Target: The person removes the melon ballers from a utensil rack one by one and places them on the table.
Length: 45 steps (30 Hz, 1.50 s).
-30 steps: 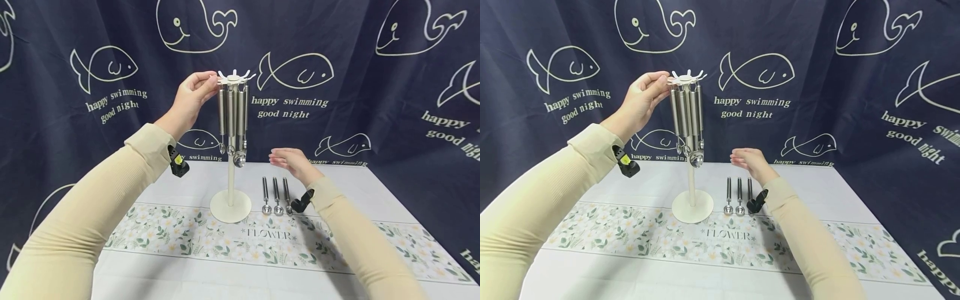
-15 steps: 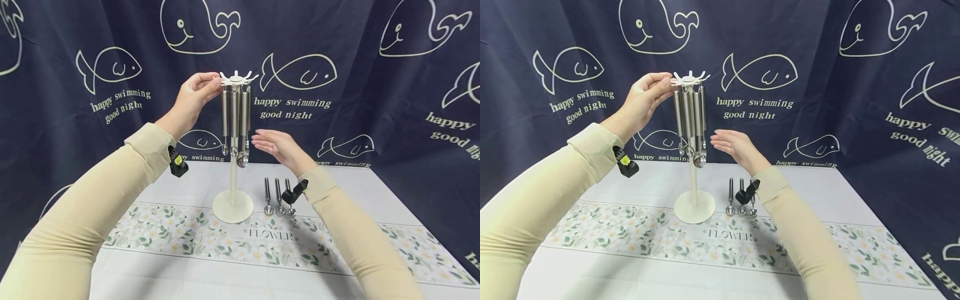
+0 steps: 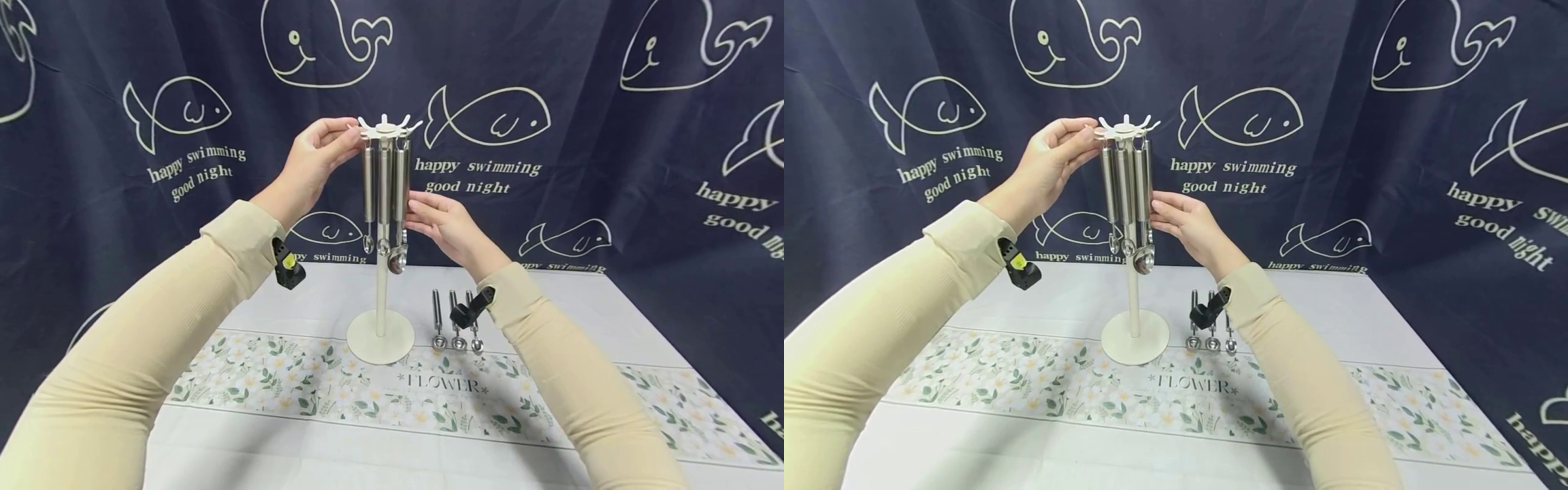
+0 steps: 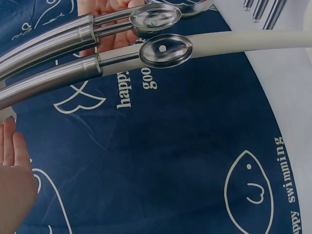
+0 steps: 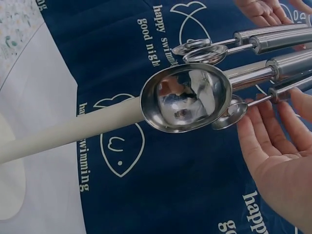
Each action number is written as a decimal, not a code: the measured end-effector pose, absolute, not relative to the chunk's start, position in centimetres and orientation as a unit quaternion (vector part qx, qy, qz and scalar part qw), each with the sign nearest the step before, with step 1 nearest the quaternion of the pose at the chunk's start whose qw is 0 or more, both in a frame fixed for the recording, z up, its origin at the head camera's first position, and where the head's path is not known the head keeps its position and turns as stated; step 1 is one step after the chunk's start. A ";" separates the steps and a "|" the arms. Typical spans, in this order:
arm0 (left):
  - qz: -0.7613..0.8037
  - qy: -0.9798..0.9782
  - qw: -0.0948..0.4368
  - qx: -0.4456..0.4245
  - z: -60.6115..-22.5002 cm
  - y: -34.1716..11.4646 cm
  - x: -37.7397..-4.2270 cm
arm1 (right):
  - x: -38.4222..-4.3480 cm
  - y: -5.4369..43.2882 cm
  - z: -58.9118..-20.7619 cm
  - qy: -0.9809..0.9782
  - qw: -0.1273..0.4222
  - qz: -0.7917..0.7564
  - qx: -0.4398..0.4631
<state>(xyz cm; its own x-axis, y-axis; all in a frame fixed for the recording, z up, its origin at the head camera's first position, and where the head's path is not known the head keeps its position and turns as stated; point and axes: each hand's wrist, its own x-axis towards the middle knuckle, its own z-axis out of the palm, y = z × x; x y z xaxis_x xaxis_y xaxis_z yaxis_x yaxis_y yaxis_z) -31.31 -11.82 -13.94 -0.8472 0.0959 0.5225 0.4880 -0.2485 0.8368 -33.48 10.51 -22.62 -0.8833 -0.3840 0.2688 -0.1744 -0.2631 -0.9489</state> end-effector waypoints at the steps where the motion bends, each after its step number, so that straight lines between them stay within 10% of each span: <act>1: -0.749 -0.601 0.130 -0.246 -13.9 -11.9 -31.2 | -33.4 10.4 -22.5 0.603 0.066 -0.760 -0.235; 45: -0.681 -0.685 0.117 -0.231 -13.1 -11.9 -31.0 | -32.4 12.2 -21.8 0.610 -0.036 -0.769 -0.185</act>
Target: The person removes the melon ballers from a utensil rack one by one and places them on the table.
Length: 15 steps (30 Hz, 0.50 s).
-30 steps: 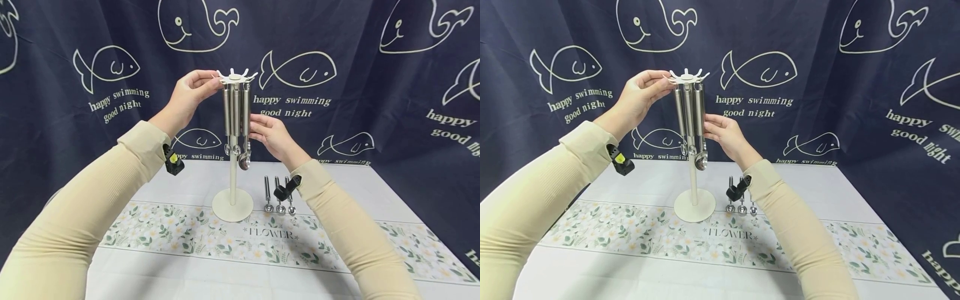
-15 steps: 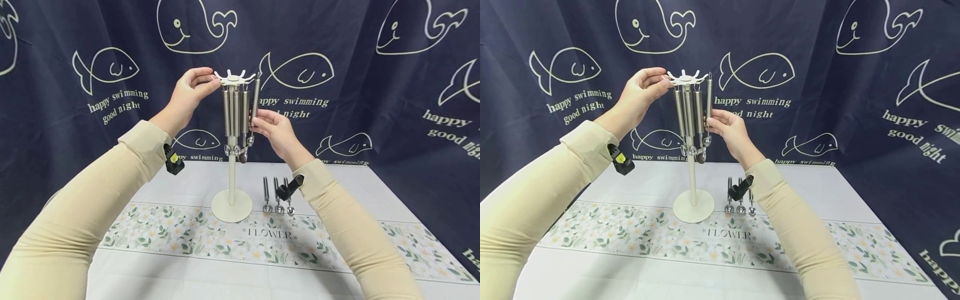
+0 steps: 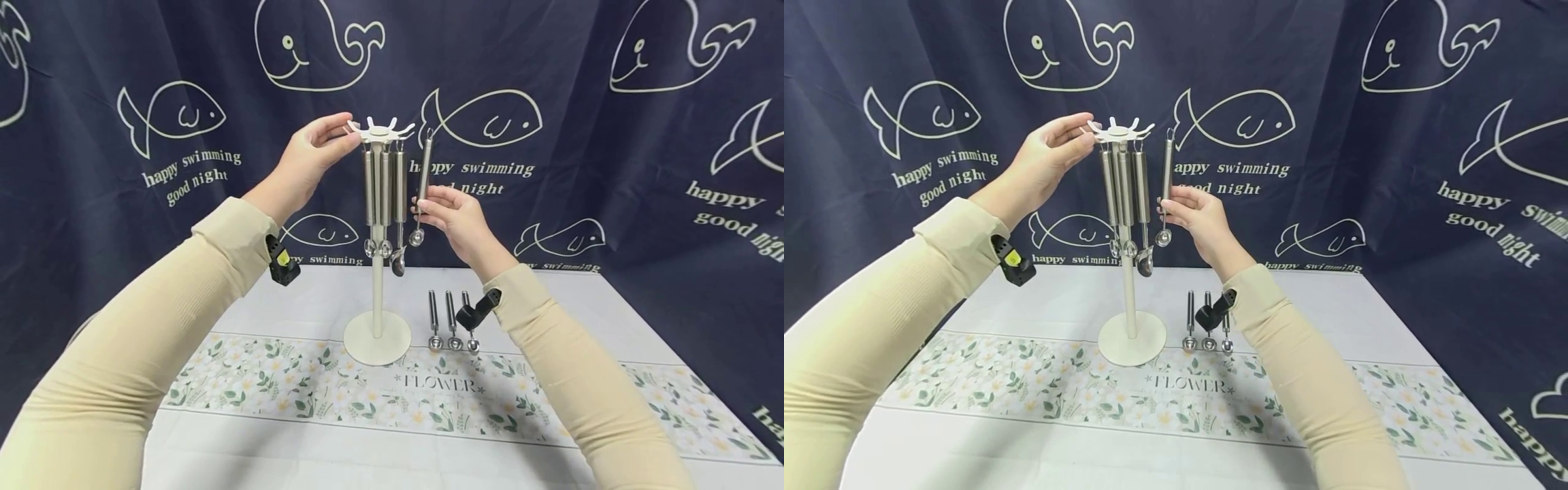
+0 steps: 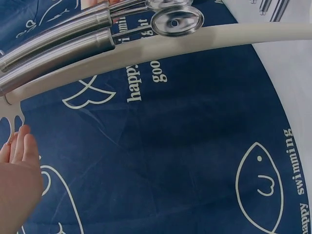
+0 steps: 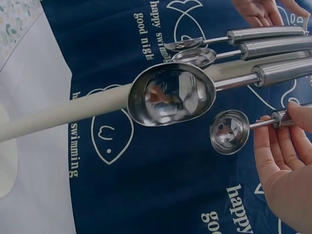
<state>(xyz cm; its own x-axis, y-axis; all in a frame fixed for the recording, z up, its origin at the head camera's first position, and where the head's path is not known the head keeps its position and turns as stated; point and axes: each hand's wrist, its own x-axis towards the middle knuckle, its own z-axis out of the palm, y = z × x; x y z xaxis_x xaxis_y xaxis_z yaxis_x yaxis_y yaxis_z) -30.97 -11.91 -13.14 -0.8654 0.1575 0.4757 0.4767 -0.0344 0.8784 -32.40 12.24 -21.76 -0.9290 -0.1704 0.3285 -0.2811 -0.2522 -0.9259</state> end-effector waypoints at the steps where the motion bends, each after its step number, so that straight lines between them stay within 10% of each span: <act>1: -0.684 -0.682 0.113 -0.234 -13.1 -12.0 -31.0 | -32.4 12.3 -21.8 -0.610 0.035 0.770 0.184; 15: -0.730 -0.631 0.114 -0.237 -13.1 -11.9 -31.3 | -32.5 13.3 -22.4 -0.599 0.029 0.781 0.176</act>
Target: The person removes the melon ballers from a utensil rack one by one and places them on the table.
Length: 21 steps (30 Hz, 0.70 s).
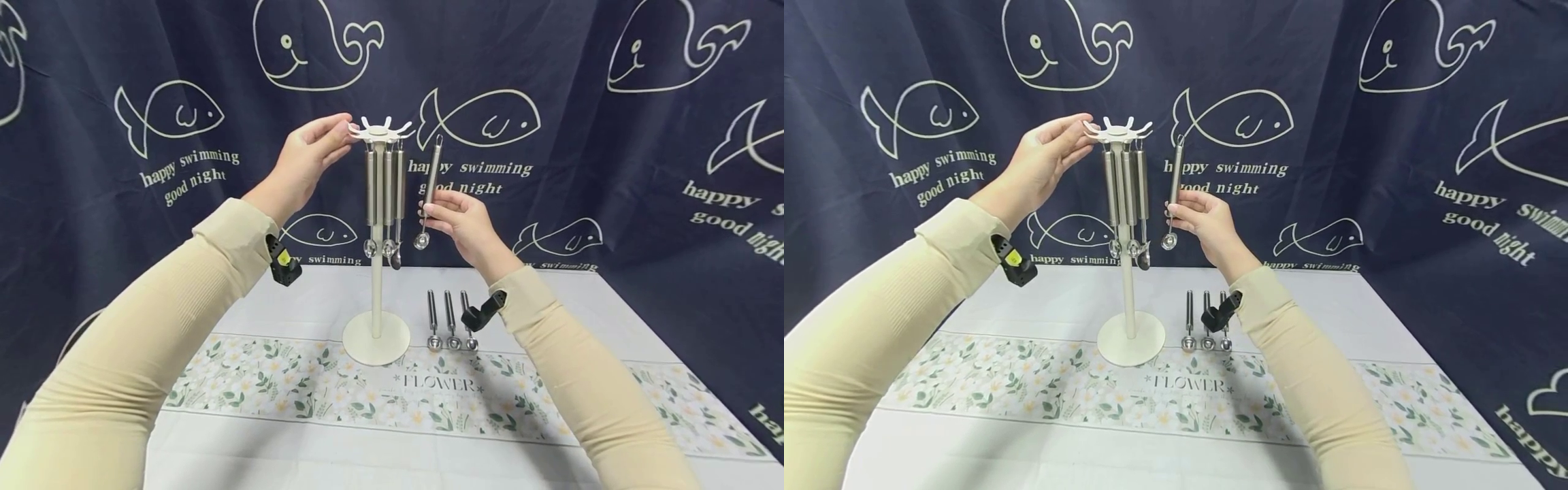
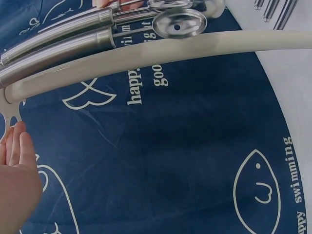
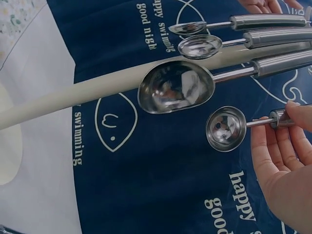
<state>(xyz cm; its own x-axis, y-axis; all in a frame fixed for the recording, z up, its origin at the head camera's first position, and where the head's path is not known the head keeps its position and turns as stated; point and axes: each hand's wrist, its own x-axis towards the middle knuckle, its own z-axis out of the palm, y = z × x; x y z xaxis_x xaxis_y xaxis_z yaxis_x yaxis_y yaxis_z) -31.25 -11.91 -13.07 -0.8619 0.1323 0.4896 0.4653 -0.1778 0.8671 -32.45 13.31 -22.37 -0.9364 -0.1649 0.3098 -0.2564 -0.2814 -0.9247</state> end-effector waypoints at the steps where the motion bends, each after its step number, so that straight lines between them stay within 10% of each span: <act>1: -0.731 -0.630 0.116 -0.235 -13.1 -11.9 -31.2 | -32.5 13.4 -22.5 -0.598 0.030 0.782 0.175; 21: -0.728 -0.628 0.155 -0.227 -13.4 -11.0 -31.4 | -32.6 16.3 -25.3 -0.631 0.039 0.763 0.135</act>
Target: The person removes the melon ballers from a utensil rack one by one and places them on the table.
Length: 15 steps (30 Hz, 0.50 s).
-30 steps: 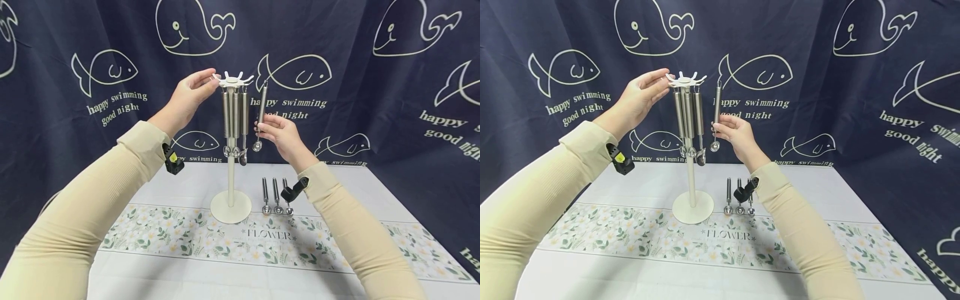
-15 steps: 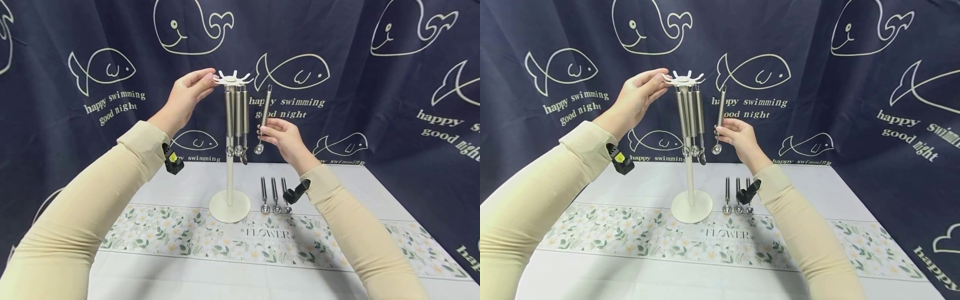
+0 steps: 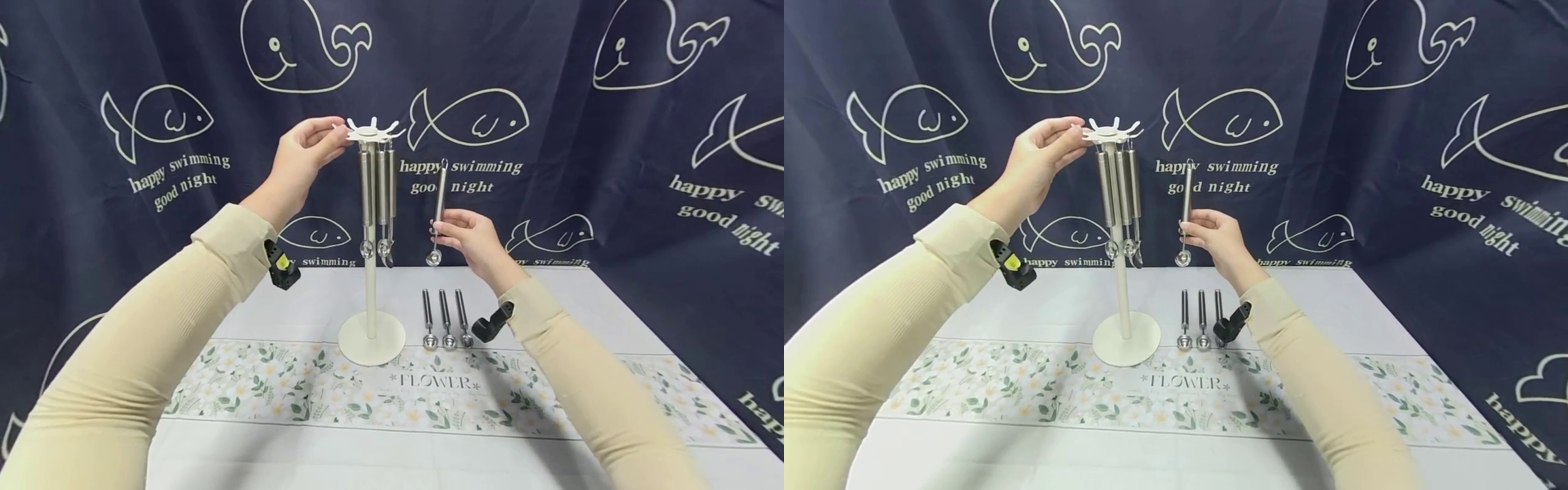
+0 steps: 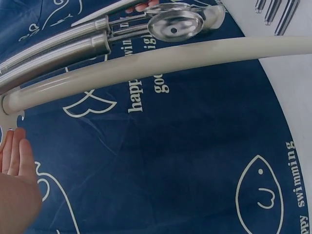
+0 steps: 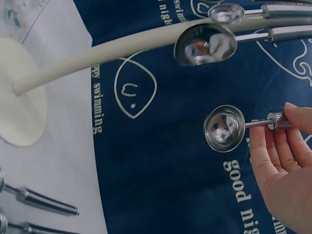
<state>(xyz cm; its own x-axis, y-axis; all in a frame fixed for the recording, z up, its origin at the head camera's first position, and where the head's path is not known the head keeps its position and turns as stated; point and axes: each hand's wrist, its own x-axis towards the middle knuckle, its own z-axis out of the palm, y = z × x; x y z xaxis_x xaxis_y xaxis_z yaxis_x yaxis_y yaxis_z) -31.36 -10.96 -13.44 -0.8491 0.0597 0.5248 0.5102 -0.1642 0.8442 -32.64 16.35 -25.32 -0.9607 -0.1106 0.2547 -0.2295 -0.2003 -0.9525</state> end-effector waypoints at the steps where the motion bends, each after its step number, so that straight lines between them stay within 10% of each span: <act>1: -0.729 -0.627 0.156 -0.228 -13.5 -11.0 -31.4 | -32.7 16.5 -25.5 -0.636 0.040 0.759 0.132; 15: -0.724 -0.626 0.169 -0.235 -13.9 -11.1 -31.5 | -33.3 18.7 -28.5 -0.657 0.037 0.746 0.106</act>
